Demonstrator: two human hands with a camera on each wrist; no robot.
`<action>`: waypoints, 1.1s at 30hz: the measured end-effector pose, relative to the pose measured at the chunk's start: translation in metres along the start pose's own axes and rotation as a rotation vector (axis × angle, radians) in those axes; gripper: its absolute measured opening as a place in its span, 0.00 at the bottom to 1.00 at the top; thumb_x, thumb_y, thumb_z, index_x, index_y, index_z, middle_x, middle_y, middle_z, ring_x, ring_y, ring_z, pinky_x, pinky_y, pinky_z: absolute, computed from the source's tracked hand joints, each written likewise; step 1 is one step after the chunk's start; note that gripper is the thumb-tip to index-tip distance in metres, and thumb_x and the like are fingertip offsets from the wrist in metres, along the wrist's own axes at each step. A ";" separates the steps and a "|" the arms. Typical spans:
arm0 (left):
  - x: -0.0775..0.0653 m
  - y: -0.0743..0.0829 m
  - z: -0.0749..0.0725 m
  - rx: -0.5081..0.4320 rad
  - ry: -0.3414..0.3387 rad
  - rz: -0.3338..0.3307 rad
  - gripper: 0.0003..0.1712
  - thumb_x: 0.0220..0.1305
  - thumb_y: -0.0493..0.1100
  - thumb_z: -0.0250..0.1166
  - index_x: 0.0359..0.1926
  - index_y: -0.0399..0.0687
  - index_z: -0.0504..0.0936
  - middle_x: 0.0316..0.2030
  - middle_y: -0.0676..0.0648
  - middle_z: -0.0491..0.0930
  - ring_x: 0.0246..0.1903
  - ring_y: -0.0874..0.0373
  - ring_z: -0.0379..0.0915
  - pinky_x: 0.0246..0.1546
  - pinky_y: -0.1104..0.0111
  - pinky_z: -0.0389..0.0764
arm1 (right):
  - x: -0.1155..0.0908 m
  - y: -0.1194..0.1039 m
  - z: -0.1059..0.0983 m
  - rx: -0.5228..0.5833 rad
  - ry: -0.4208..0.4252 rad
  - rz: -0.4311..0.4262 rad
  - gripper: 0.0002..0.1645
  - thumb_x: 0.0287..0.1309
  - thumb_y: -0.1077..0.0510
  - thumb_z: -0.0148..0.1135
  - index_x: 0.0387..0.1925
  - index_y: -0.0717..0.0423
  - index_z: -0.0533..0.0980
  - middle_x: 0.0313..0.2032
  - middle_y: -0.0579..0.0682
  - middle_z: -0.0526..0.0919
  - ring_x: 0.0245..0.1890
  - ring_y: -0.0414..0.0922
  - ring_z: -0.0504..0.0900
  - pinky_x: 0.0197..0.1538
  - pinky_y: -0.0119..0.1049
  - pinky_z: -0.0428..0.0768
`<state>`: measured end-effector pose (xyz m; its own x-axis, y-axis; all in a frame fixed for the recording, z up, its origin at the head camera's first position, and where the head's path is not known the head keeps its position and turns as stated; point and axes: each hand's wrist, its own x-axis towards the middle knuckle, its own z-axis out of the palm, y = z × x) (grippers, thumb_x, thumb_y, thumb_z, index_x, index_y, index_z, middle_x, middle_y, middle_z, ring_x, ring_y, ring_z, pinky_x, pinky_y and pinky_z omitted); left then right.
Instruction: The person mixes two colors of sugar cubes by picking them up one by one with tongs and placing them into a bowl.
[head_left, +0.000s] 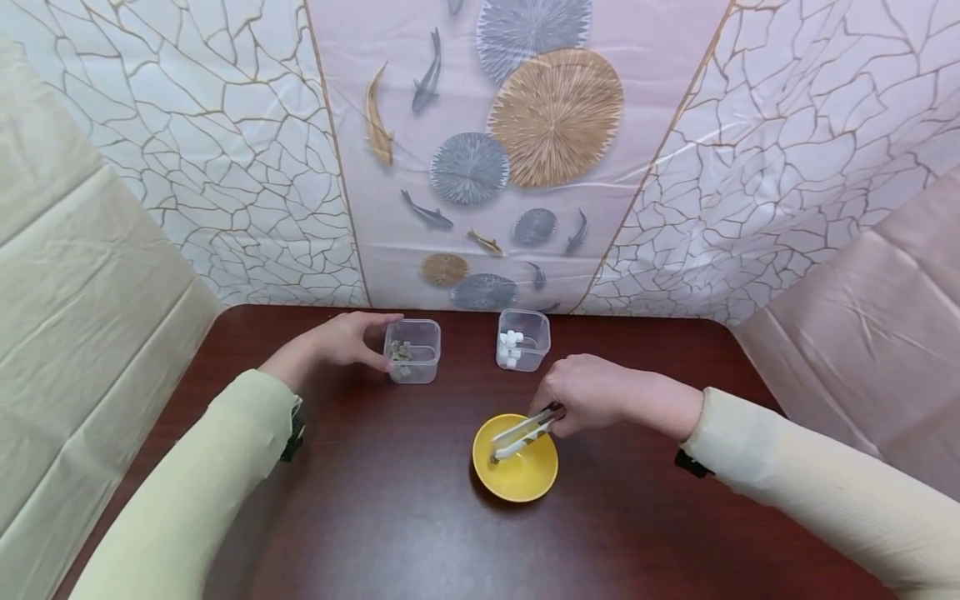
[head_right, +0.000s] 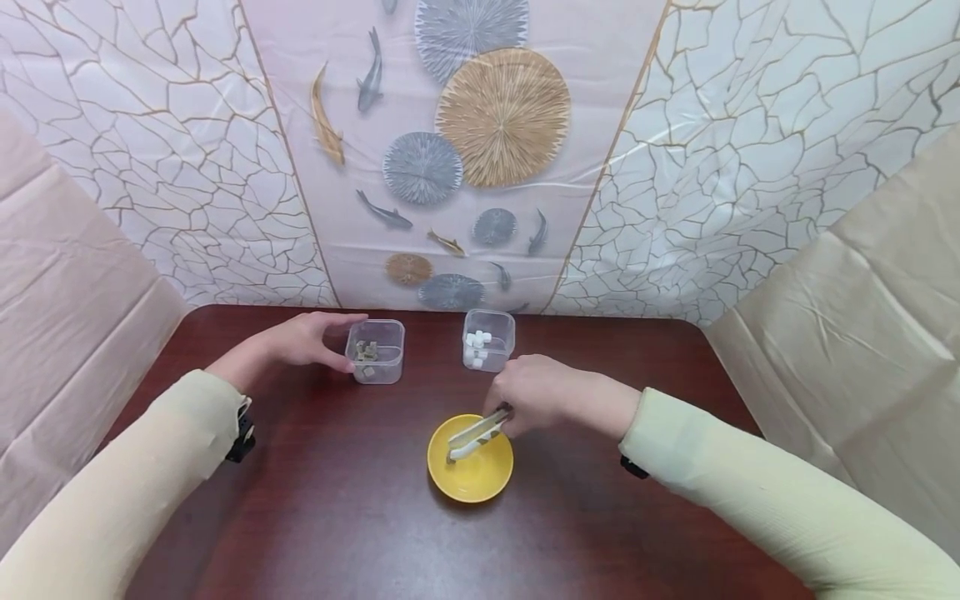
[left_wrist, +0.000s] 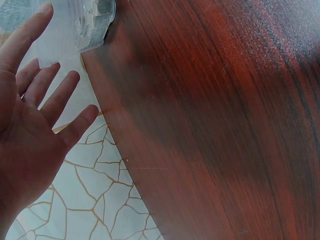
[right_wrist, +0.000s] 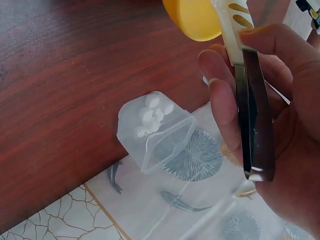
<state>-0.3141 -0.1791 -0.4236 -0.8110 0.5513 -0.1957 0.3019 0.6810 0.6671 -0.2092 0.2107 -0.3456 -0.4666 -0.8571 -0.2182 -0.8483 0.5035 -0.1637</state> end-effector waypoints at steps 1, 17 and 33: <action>0.000 0.000 0.000 -0.003 -0.001 0.001 0.53 0.62 0.45 0.80 0.82 0.45 0.63 0.74 0.37 0.72 0.76 0.41 0.65 0.77 0.42 0.62 | 0.001 0.000 0.000 0.001 0.000 -0.001 0.12 0.50 0.63 0.74 0.34 0.42 0.89 0.26 0.29 0.82 0.24 0.30 0.70 0.27 0.29 0.71; -0.001 -0.001 0.001 -0.036 0.004 0.003 0.52 0.62 0.44 0.80 0.82 0.46 0.64 0.75 0.36 0.72 0.75 0.39 0.66 0.77 0.43 0.62 | 0.039 0.006 -0.063 0.022 0.120 0.064 0.13 0.54 0.58 0.71 0.43 0.47 0.90 0.23 0.35 0.79 0.20 0.33 0.67 0.27 0.35 0.72; 0.000 -0.004 0.001 -0.058 0.007 0.020 0.51 0.62 0.43 0.80 0.82 0.44 0.65 0.75 0.37 0.72 0.76 0.41 0.65 0.78 0.43 0.61 | 0.124 0.027 -0.081 -0.157 0.064 0.119 0.13 0.55 0.56 0.72 0.44 0.51 0.89 0.25 0.43 0.79 0.26 0.43 0.71 0.33 0.41 0.72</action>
<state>-0.3147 -0.1814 -0.4263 -0.8084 0.5614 -0.1770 0.2889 0.6403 0.7117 -0.3101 0.1094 -0.2992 -0.5763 -0.8006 -0.1643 -0.8128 0.5825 0.0126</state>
